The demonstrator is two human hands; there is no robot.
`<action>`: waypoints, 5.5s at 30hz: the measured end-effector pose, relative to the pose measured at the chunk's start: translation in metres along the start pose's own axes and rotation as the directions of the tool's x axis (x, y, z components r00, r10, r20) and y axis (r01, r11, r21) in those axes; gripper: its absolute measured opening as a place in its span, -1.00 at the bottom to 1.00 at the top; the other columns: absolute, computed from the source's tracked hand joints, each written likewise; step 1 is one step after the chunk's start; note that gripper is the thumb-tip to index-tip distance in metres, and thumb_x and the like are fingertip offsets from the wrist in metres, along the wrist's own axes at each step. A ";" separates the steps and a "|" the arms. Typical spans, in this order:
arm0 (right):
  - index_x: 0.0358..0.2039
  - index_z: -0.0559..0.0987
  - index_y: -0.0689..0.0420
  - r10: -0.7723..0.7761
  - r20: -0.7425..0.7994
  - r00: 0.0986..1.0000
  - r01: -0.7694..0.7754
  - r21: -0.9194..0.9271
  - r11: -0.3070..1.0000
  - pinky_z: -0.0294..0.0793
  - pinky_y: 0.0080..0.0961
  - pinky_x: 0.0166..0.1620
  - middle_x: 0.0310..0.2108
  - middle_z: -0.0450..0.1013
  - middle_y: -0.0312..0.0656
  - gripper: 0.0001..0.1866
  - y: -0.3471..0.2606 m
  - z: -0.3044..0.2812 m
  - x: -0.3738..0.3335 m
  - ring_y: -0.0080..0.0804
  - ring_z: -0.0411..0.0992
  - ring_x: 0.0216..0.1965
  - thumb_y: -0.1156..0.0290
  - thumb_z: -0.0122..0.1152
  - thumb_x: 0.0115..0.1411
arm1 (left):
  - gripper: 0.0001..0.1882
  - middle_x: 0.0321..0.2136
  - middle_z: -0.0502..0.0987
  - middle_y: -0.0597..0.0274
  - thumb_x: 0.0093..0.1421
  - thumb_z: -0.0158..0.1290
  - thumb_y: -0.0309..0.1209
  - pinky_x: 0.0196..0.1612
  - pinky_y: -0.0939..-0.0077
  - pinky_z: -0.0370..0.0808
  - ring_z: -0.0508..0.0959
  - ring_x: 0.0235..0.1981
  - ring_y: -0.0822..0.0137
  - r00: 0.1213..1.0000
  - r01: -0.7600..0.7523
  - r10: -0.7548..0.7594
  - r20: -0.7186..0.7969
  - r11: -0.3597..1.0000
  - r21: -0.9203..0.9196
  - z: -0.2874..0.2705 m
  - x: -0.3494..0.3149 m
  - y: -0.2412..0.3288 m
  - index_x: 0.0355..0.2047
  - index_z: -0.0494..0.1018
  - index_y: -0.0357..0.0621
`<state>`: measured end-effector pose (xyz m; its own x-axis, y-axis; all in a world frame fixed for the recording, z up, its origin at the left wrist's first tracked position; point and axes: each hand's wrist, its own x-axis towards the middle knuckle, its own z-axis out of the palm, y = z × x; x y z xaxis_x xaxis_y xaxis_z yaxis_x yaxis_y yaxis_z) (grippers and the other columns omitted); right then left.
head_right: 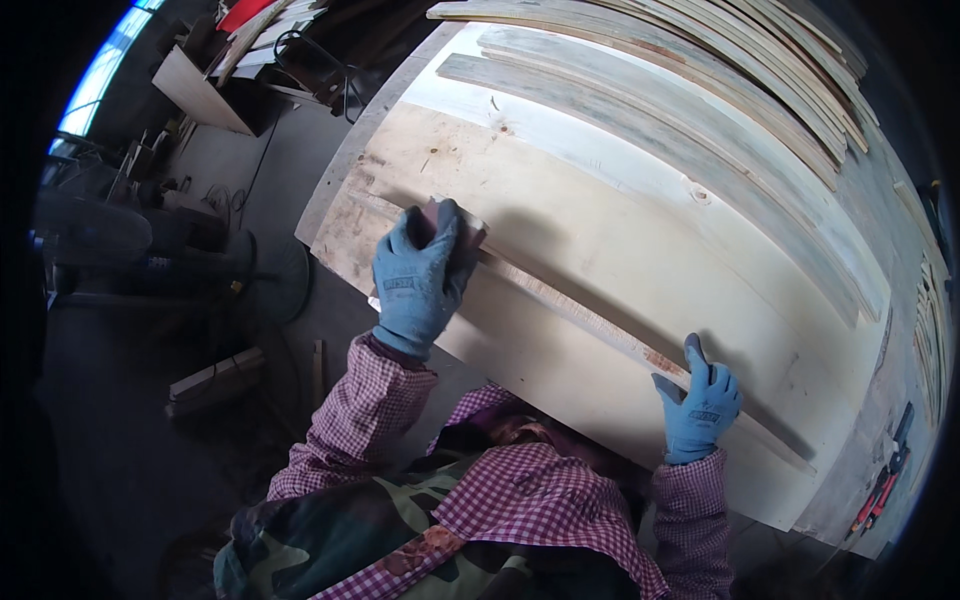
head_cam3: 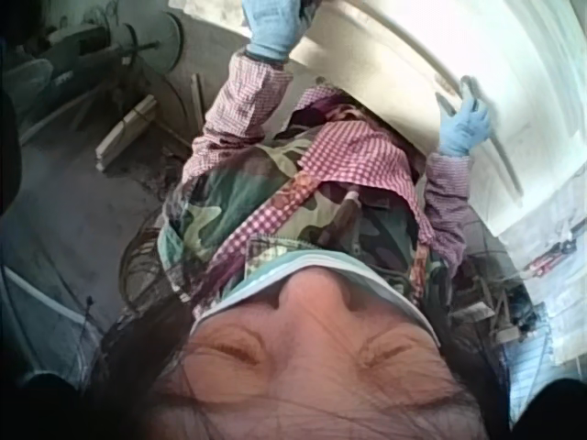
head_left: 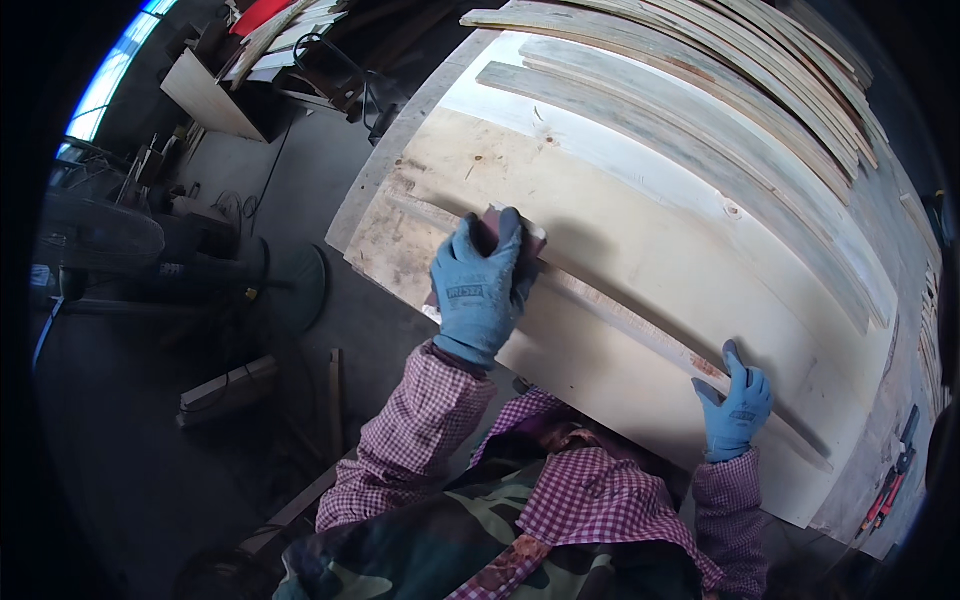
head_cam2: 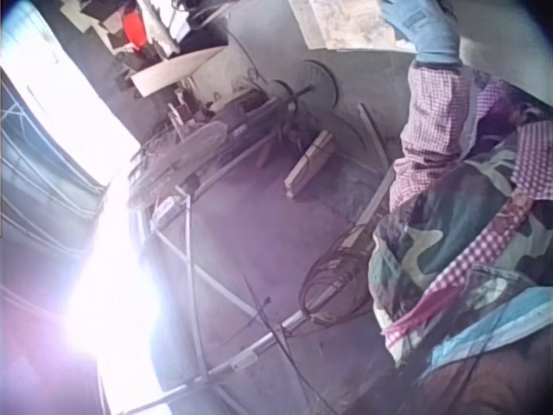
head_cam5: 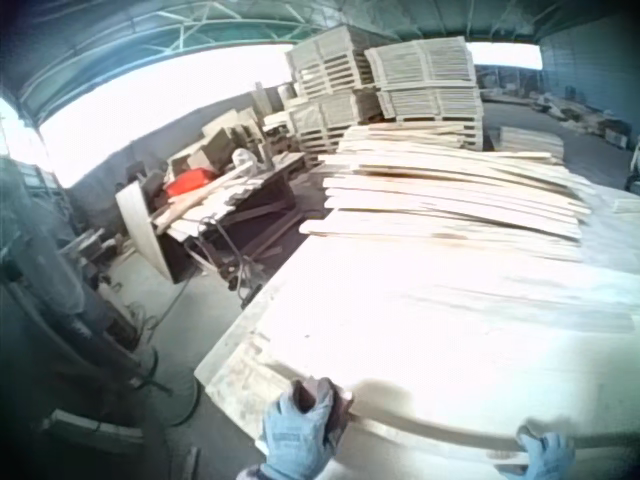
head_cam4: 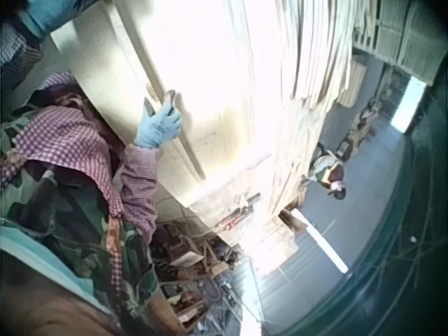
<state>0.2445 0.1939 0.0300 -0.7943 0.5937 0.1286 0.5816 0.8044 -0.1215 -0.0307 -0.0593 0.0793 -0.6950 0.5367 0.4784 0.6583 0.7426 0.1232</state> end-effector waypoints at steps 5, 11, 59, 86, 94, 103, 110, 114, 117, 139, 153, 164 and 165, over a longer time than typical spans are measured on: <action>-0.13 0.64 -0.15 -0.143 -0.102 0.984 0.139 -0.043 0.989 0.39 -0.23 -0.13 -0.25 0.48 -0.37 -0.51 0.010 0.016 -0.005 -0.30 0.46 -0.19 0.00 0.48 -0.09 | -0.26 0.21 0.30 -0.24 0.06 0.28 -0.12 0.14 -0.06 0.37 0.39 0.14 -0.15 0.973 -0.050 0.090 0.213 0.981 -0.187 -0.004 -0.045 0.086 0.28 0.33 0.28; -0.18 0.63 -0.13 -0.109 -0.066 0.992 0.107 -0.022 0.994 0.40 -0.25 -0.17 -0.27 0.52 -0.39 -0.56 0.004 0.010 -0.003 -0.32 0.47 -0.26 0.00 0.46 -0.07 | -0.38 -0.11 0.47 -0.17 0.15 0.24 -0.10 -0.11 0.07 0.54 0.52 -0.15 -0.13 0.984 0.141 -0.145 0.106 0.989 0.047 -0.007 0.014 -0.083 0.21 0.40 0.11; -0.13 0.63 -0.21 -0.064 -0.085 0.994 0.055 -0.110 0.992 0.35 -0.22 -0.15 -0.26 0.45 -0.39 -0.55 0.003 0.017 -0.013 -0.32 0.44 -0.21 -0.02 0.43 -0.06 | -0.40 -0.19 0.55 0.02 0.03 0.32 -0.27 -0.09 0.15 0.52 0.53 -0.17 -0.04 0.998 -0.052 0.051 0.046 0.999 0.005 0.003 0.021 -0.053 0.13 0.49 0.07; -0.22 0.64 -0.16 -0.075 -0.068 0.995 0.074 -0.007 0.997 0.36 -0.19 -0.20 -0.23 0.48 -0.37 -0.57 0.006 0.012 -0.004 -0.26 0.47 -0.24 0.02 0.49 -0.12 | -0.28 0.17 0.37 -0.19 -0.04 0.34 -0.17 0.11 0.10 0.47 0.45 0.08 -0.13 0.984 -0.113 0.141 0.111 0.966 -0.232 -0.003 -0.044 0.036 0.20 0.43 0.31; -0.19 0.64 -0.16 -0.061 -0.071 0.996 0.060 -0.007 0.998 0.36 -0.21 -0.17 -0.21 0.48 -0.37 -0.54 0.005 0.016 -0.006 -0.26 0.46 -0.21 0.01 0.49 -0.12 | -0.46 -0.16 0.53 -0.03 0.06 0.32 -0.27 -0.14 0.21 0.52 0.55 -0.24 -0.01 0.993 0.096 -0.065 -0.099 0.932 0.348 -0.013 0.015 -0.078 0.09 0.51 0.08; -0.20 0.64 -0.12 -0.053 0.054 0.997 0.054 -0.025 0.998 0.36 -0.21 -0.15 -0.23 0.48 -0.34 -0.54 0.002 0.002 0.010 -0.25 0.45 -0.22 -0.01 0.47 -0.11 | -0.41 -0.05 0.49 -0.02 0.17 0.13 -0.48 0.07 0.19 0.44 0.47 -0.04 -0.01 0.959 0.222 -0.274 -0.066 0.879 -0.422 -0.007 0.015 -0.138 0.25 0.38 0.03; -0.24 0.64 -0.13 -0.063 -0.060 0.996 0.061 -0.031 0.998 0.34 -0.22 -0.15 -0.24 0.49 -0.36 -0.55 0.004 0.013 -0.003 -0.27 0.45 -0.21 -0.01 0.49 -0.14 | -0.23 0.13 0.40 -0.16 0.27 0.08 -0.01 0.28 0.09 0.25 0.35 0.18 -0.10 0.925 0.379 -0.373 0.073 0.892 -0.248 0.019 0.006 -0.127 0.39 0.17 -0.06; -0.24 0.64 -0.14 -0.073 -0.072 0.995 0.072 -0.016 0.997 0.34 -0.22 -0.15 -0.22 0.49 -0.37 -0.56 0.009 0.017 -0.005 -0.28 0.46 -0.19 0.00 0.49 -0.13 | -0.15 0.13 0.41 -0.20 0.21 0.17 0.03 0.24 0.12 0.32 0.38 0.20 -0.10 0.914 0.404 -0.395 0.092 0.866 -0.295 0.016 -0.004 -0.136 0.38 0.16 -0.11; -0.23 0.64 -0.14 -0.052 -0.053 0.997 0.051 -0.015 0.999 0.34 -0.22 -0.15 -0.21 0.49 -0.37 -0.57 0.008 0.017 -0.004 -0.28 0.46 -0.18 0.00 0.49 -0.13 | -0.09 0.10 0.46 -0.18 0.16 0.23 0.05 0.18 0.21 0.40 0.47 0.13 -0.04 0.809 0.570 -0.536 0.242 0.614 -0.546 0.022 -0.014 -0.144 0.37 0.16 -0.16; -0.19 0.62 -0.18 -0.068 -0.079 0.995 0.065 -0.038 0.997 0.35 -0.23 -0.17 -0.23 0.46 -0.39 -0.56 0.002 0.013 -0.005 -0.32 0.44 -0.22 0.02 0.47 -0.10 | -0.37 0.09 0.54 0.16 0.36 0.02 0.06 0.18 0.47 0.37 0.49 0.08 0.31 0.708 0.656 -0.638 0.303 0.436 -0.616 0.021 0.029 -0.243 0.26 0.37 -0.09; -0.18 0.64 -0.13 -0.069 -0.028 0.997 0.067 -0.046 0.997 0.38 -0.24 -0.17 -0.24 0.48 -0.36 -0.56 0.008 0.011 -0.006 -0.27 0.47 -0.21 0.06 0.49 -0.10 | -0.34 0.00 0.57 -0.08 0.32 0.08 0.01 0.10 0.35 0.46 0.59 0.04 0.10 0.805 0.425 -0.204 0.557 0.854 -0.302 -0.019 -0.017 -0.026 0.38 0.22 0.23; -0.18 0.63 -0.15 -0.083 -0.051 0.995 0.082 -0.034 0.996 0.36 -0.24 -0.16 -0.24 0.46 -0.38 -0.58 0.001 0.011 -0.004 -0.31 0.44 -0.21 0.03 0.46 -0.06 | -0.34 0.14 0.52 0.06 0.32 -0.03 0.16 0.25 0.35 0.35 0.49 0.17 0.11 0.699 0.694 -0.514 0.498 0.654 -0.300 -0.016 0.056 -0.200 0.33 0.29 0.17; -0.17 0.63 -0.16 -0.087 -0.052 0.995 0.085 -0.033 0.996 0.36 -0.24 -0.15 -0.24 0.46 -0.38 -0.58 0.001 0.011 -0.004 -0.31 0.44 -0.20 0.03 0.46 -0.06 | -0.32 0.10 0.53 -0.03 0.31 -0.02 0.19 0.23 0.31 0.36 0.51 0.14 0.05 0.721 0.675 -0.370 0.586 0.568 -0.472 -0.005 0.043 -0.171 0.33 0.30 0.17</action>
<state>0.2463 0.1922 0.0181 -0.8317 0.5217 0.1900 0.5170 0.8525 -0.0777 -0.1716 -0.1652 0.0836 -0.9143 0.3465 -0.2098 0.0413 0.5950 0.8027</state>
